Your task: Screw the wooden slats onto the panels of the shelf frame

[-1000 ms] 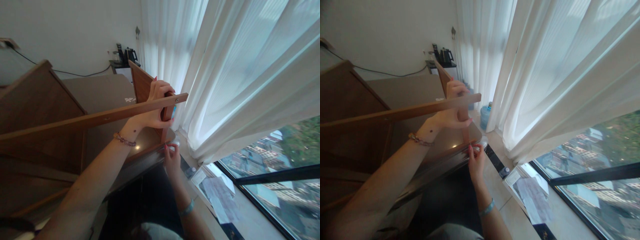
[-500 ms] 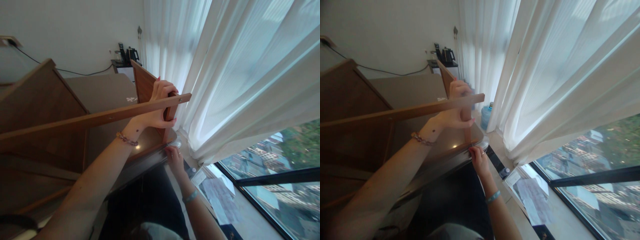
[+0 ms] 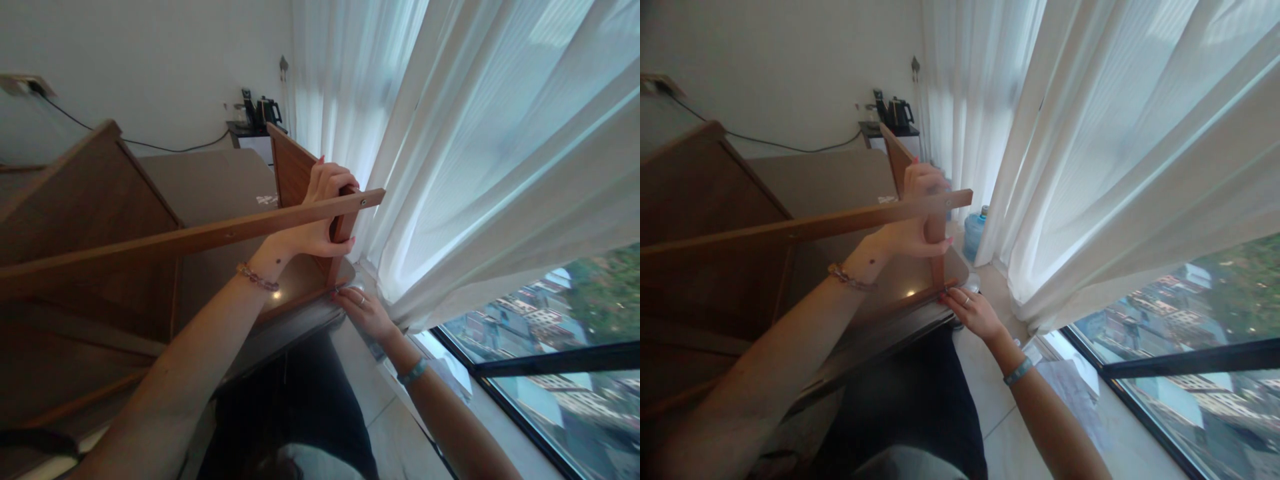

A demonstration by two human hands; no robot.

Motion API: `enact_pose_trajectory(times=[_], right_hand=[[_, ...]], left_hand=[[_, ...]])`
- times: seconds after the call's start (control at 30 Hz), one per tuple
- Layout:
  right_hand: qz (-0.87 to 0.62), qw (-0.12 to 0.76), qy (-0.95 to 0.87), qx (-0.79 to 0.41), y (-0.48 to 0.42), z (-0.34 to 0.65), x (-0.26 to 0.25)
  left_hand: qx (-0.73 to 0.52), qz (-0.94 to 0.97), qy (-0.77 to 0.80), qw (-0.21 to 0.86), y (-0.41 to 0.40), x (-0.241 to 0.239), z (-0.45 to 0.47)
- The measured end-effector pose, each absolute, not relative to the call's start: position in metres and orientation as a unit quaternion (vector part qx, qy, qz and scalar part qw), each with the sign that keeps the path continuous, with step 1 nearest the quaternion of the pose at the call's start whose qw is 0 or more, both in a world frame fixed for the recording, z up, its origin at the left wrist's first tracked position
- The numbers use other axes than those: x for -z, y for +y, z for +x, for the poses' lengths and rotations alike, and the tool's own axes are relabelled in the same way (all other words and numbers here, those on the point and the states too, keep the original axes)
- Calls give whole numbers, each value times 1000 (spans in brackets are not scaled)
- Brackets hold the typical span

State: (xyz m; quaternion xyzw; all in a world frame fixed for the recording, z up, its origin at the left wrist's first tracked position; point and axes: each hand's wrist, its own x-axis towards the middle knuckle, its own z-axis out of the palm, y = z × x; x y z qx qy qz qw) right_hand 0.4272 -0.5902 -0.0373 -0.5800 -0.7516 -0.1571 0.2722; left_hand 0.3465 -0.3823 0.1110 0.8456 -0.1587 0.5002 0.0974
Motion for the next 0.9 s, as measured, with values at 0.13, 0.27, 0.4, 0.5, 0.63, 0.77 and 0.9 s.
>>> enact_pose_trajectory(times=[0.13, 0.27, 0.4, 0.5, 0.63, 0.77, 0.9], right_hand=[[-639, 420, -639, 82, -580, 413, 47], [-660, 608, -433, -81, -571, 394, 56], [-613, 684, -375, -126, -569, 390, 57], [-663, 602, -443, 36, -572, 400, 58], [-718, 437, -478, 255, -579, 412, 62], [-733, 332, -499, 321, -581, 409, 66], [-758, 307, -489, 305, -577, 393, 65]], left_hand=[[-506, 842, -160, 101, -384, -110, 346], [-496, 845, -166, 112, -382, -110, 347], [-486, 850, -163, 121, -382, -111, 346], [-486, 850, -166, 119, -382, -112, 346], [-508, 834, -184, 114, -382, -111, 348], [-495, 850, -140, 115, -382, -108, 348], [-475, 861, -128, 128, -382, -106, 347]])
